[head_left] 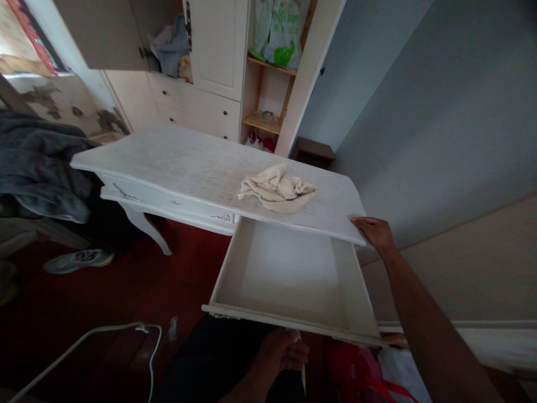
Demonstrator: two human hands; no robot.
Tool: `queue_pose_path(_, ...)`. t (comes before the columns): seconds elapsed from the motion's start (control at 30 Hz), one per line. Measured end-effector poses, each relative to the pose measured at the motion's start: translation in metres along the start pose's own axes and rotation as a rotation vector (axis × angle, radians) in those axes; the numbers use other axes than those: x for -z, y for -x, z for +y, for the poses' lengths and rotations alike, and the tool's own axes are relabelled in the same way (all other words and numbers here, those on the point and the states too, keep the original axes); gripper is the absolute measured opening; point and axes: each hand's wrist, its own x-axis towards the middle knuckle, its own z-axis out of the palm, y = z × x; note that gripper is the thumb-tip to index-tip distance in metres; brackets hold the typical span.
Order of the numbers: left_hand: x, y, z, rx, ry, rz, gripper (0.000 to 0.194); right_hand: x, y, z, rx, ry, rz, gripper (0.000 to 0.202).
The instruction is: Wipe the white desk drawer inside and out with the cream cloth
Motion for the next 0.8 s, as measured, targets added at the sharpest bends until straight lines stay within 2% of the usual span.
queue_pose_path(0.13,0.005,0.005,-0.009,0.000,-0.002,0.022,0.054,-0.001,-0.006,-0.009,0.078,0.211,-0.122,0.046)
queue_pose_path(0.23,0.009,0.004,-0.011,-0.005,-0.012,0.042,0.054,-0.009,-0.010,-0.028,0.140,0.329,-0.132,0.066)
queue_pose_path(0.37,0.015,-0.002,-0.012,-0.004,-0.040,0.070,0.051,-0.033,-0.009,-0.076,0.264,0.221,-0.074,0.087)
queue_pose_path(0.43,0.017,-0.004,-0.013,0.001,-0.054,0.082,0.048,-0.047,-0.008,-0.108,0.418,0.198,-0.092,0.095)
queue_pose_path(0.5,0.017,-0.006,-0.013,0.006,-0.065,0.089,0.043,-0.061,-0.007,-0.142,0.660,0.278,-0.182,0.105)
queue_pose_path(0.6,0.014,-0.004,-0.013,0.023,-0.078,0.094,0.033,-0.083,-0.010,-0.189,0.966,0.453,-0.421,0.118)
queue_pose_path(0.7,0.009,0.000,-0.009,0.048,-0.094,0.095,0.029,-0.104,-0.022,-0.223,1.042,0.545,-0.588,0.132)
queue_pose_path(0.8,0.003,0.009,-0.001,0.044,-0.100,0.098,0.031,-0.123,-0.039,-0.238,0.952,0.560,-0.709,0.146)
